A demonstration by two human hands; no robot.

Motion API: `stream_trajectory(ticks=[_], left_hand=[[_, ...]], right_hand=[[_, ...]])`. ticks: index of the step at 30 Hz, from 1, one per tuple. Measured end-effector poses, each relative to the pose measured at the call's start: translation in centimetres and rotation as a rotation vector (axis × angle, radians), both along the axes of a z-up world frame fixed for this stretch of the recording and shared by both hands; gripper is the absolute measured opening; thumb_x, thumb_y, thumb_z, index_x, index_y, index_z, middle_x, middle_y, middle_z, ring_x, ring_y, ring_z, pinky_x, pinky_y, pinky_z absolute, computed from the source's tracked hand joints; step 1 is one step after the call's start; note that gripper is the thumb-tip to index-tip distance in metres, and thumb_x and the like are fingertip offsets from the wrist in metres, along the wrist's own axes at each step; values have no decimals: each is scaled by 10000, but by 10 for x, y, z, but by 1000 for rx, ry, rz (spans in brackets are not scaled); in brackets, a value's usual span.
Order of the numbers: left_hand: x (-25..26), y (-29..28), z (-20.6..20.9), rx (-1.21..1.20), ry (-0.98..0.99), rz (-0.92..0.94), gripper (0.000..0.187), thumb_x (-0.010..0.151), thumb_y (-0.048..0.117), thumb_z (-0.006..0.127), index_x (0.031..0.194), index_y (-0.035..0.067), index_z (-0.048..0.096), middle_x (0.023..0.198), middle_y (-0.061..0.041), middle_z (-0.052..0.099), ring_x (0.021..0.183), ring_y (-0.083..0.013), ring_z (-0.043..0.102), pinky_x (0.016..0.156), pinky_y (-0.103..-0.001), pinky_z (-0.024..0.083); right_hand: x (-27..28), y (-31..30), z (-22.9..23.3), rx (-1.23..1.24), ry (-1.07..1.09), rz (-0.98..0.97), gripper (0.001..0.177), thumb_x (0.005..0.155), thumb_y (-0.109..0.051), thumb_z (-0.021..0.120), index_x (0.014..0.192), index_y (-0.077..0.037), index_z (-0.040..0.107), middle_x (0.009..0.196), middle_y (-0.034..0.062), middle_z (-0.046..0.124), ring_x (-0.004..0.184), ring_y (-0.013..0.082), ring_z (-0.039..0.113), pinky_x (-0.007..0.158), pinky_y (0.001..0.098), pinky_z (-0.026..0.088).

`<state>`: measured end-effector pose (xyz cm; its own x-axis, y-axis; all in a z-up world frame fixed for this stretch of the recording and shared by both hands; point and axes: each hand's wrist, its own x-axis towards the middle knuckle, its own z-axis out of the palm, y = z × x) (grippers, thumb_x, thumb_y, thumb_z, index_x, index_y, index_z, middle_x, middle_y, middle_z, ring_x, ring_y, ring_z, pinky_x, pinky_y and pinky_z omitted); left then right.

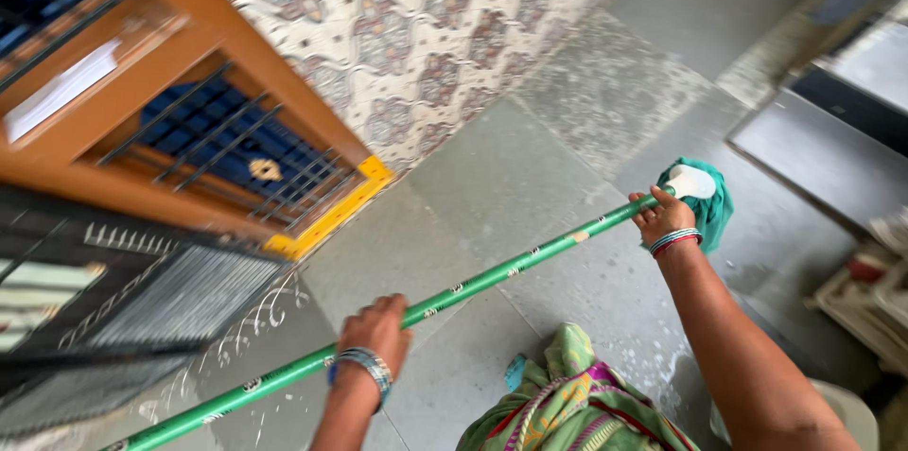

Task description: The person prepares a cleaning solution in a bucket, wrings out a mop head by hand, and mops the tiled floor area near an entryway.

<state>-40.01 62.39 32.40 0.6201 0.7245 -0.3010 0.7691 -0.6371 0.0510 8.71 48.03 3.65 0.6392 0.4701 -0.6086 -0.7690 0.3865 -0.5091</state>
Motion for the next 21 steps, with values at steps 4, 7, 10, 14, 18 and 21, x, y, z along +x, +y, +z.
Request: stream_trajectory(ticks=[4, 7, 10, 14, 18, 21], left_hand=[[-28, 20, 18, 107, 37, 112, 174, 902, 184, 649, 1065, 141, 608, 1047, -68, 680, 1025, -292, 667, 897, -467, 512], [-25, 36, -8, 153, 92, 90, 213, 933, 124, 583, 1145, 134, 599, 1072, -86, 674, 1007, -289, 681, 876, -453, 528], [-14, 54, -69, 83, 169, 58, 247, 959, 117, 533, 1199, 130, 590, 1140, -131, 660, 1036, -296, 689, 868, -451, 544], [5, 95, -171, 70, 278, 182, 247, 985, 150, 552, 1220, 105, 617, 1159, -150, 678, 1045, -298, 707, 826, -440, 558], [33, 124, -225, 86, 409, 240, 208, 991, 174, 572, 1150, 145, 702, 1168, -106, 692, 1084, -271, 681, 797, -501, 526], [60, 153, -219, 265, 398, -43, 209, 962, 159, 585, 1084, 163, 754, 1136, -62, 722, 1124, -270, 646, 872, -553, 461]], right_hand=[[-50, 62, 17, 143, -220, 230, 406, 990, -155, 593, 1374, -81, 481, 1318, 124, 623, 1224, 279, 625, 939, 451, 517], [-108, 92, 60, 95, -353, 460, 520, 915, -147, 619, 1415, -125, 479, 1343, 83, 653, 1245, 233, 624, 905, 439, 508], [-155, 118, 92, -30, -582, 801, 422, 918, -166, 661, 1336, -117, 632, 1269, 85, 712, 1167, 204, 670, 851, 391, 543], [-182, 138, 90, -193, -661, 1073, 359, 937, -174, 661, 1295, -160, 673, 1180, 20, 750, 1105, 149, 700, 826, 340, 550], [-183, 146, 64, -251, -659, 1155, 335, 945, -160, 624, 1274, -170, 684, 1135, -12, 752, 1075, 144, 711, 809, 352, 539], [-186, 158, 59, -285, -679, 1146, 321, 957, -155, 595, 1264, -165, 690, 1114, -15, 752, 1066, 150, 719, 798, 351, 537]])
